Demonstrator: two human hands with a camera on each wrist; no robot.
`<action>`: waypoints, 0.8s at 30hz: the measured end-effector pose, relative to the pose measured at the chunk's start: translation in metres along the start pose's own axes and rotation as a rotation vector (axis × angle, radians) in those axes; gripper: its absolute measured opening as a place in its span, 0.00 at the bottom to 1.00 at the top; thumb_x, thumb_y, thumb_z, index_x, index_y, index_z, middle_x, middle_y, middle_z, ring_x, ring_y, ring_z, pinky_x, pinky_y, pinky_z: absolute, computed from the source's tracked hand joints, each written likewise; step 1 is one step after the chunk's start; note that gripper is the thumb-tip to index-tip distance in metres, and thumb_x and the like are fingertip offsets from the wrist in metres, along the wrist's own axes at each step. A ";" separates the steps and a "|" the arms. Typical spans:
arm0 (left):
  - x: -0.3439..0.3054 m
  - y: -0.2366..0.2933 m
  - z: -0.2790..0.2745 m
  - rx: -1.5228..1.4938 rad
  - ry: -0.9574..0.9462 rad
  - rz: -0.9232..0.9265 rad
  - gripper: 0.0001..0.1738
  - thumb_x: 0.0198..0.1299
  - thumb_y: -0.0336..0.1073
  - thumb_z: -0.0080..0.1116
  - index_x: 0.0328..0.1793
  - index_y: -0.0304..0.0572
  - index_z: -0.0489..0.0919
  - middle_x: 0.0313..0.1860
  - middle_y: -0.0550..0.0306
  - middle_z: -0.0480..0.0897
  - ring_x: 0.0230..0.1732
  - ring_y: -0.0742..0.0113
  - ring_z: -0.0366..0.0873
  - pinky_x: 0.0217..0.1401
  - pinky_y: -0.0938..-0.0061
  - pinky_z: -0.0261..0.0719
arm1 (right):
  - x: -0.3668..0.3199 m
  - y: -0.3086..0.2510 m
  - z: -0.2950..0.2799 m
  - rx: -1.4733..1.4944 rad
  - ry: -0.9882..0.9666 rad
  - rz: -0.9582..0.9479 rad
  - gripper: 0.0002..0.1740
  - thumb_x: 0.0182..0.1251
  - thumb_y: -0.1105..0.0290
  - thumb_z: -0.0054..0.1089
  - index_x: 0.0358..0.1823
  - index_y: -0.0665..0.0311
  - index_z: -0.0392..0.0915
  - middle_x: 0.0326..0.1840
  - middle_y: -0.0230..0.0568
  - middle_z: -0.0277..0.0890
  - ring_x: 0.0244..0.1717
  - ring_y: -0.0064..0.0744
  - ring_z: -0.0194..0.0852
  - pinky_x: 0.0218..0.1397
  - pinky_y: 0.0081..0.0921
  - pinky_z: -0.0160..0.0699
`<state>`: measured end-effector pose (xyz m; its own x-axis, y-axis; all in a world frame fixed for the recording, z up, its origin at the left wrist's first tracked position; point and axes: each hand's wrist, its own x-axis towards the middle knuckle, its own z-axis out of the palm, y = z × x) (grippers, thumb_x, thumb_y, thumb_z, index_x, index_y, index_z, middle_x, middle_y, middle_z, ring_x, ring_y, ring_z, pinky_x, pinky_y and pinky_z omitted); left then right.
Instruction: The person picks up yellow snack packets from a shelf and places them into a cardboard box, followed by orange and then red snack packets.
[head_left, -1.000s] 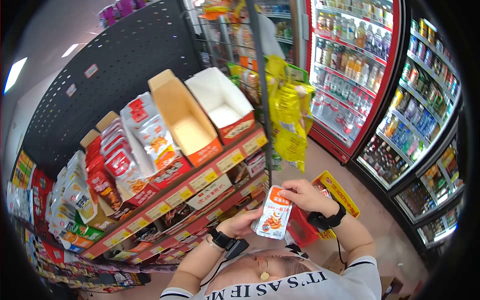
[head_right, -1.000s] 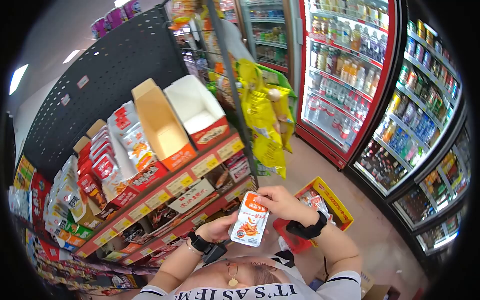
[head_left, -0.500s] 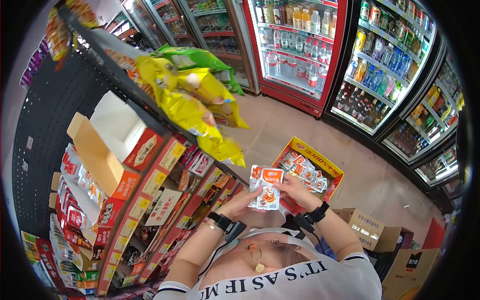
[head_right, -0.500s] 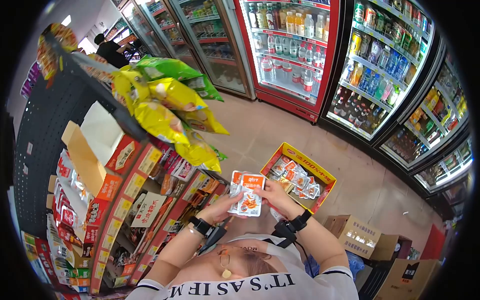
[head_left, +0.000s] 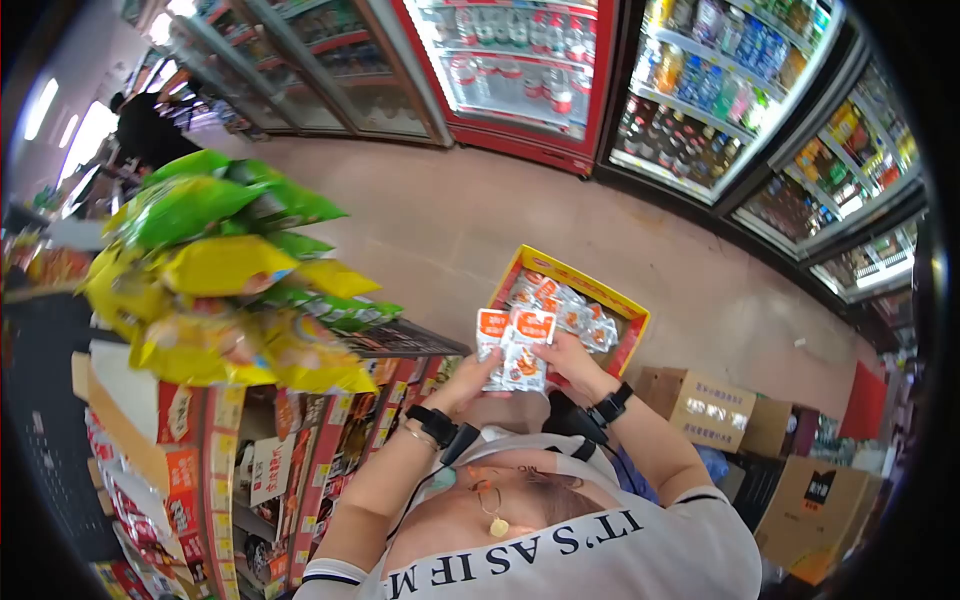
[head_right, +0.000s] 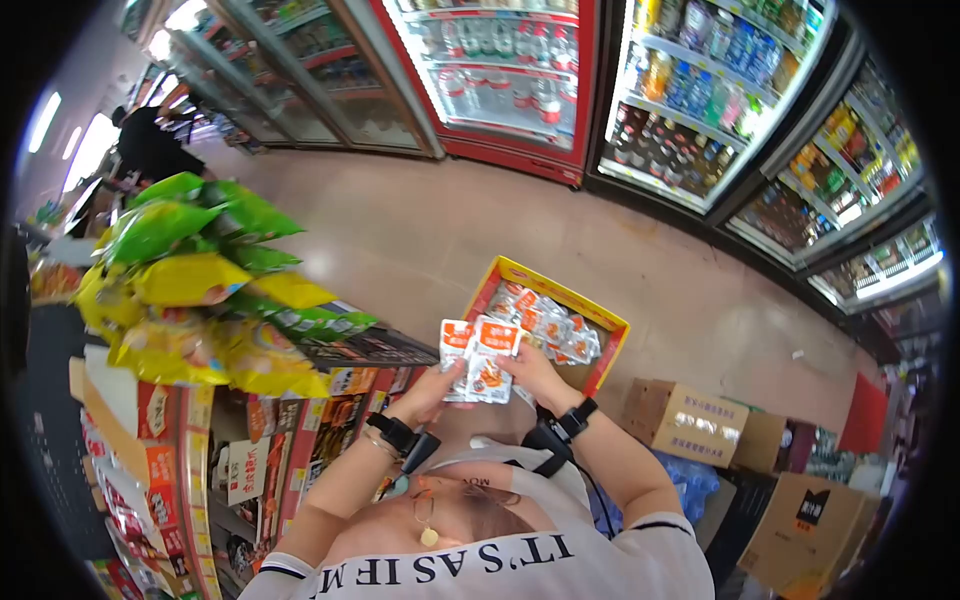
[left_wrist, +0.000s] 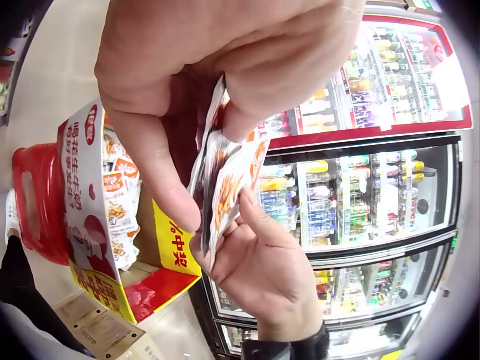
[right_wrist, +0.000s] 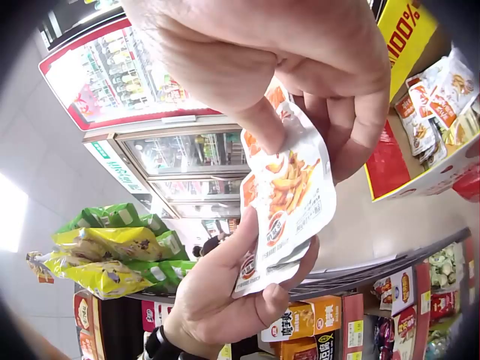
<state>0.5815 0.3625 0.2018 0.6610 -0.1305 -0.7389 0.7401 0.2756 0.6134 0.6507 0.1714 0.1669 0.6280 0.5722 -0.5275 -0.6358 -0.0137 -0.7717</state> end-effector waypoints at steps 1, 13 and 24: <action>0.005 0.000 0.002 0.018 -0.010 -0.010 0.25 0.67 0.50 0.47 0.62 0.41 0.69 0.51 0.56 0.79 0.47 0.65 0.81 0.43 0.65 0.83 | 0.003 0.004 -0.003 0.118 -0.017 -0.047 0.17 0.64 0.73 0.56 0.54 0.65 0.71 0.47 0.33 0.76 0.43 0.20 0.74 0.46 0.21 0.75; 0.071 -0.020 0.016 0.052 0.098 -0.228 0.27 0.67 0.55 0.44 0.62 0.44 0.69 0.52 0.60 0.78 0.49 0.68 0.78 0.46 0.64 0.81 | 0.042 0.054 -0.044 0.333 -0.043 0.119 0.19 0.63 0.76 0.55 0.56 0.66 0.69 0.54 0.38 0.74 0.53 0.28 0.74 0.57 0.29 0.73; 0.089 -0.028 0.019 0.060 0.014 -0.207 0.32 0.68 0.57 0.40 0.69 0.44 0.61 0.61 0.53 0.71 0.59 0.66 0.70 0.59 0.68 0.69 | 0.066 0.082 -0.072 0.561 -0.082 0.185 0.20 0.64 0.78 0.52 0.58 0.66 0.68 0.56 0.41 0.73 0.54 0.36 0.74 0.57 0.36 0.74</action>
<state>0.6221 0.3251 0.1239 0.4928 -0.1646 -0.8544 0.8661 0.1870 0.4635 0.6720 0.1490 0.0432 0.4618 0.6633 -0.5889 -0.8852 0.3032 -0.3528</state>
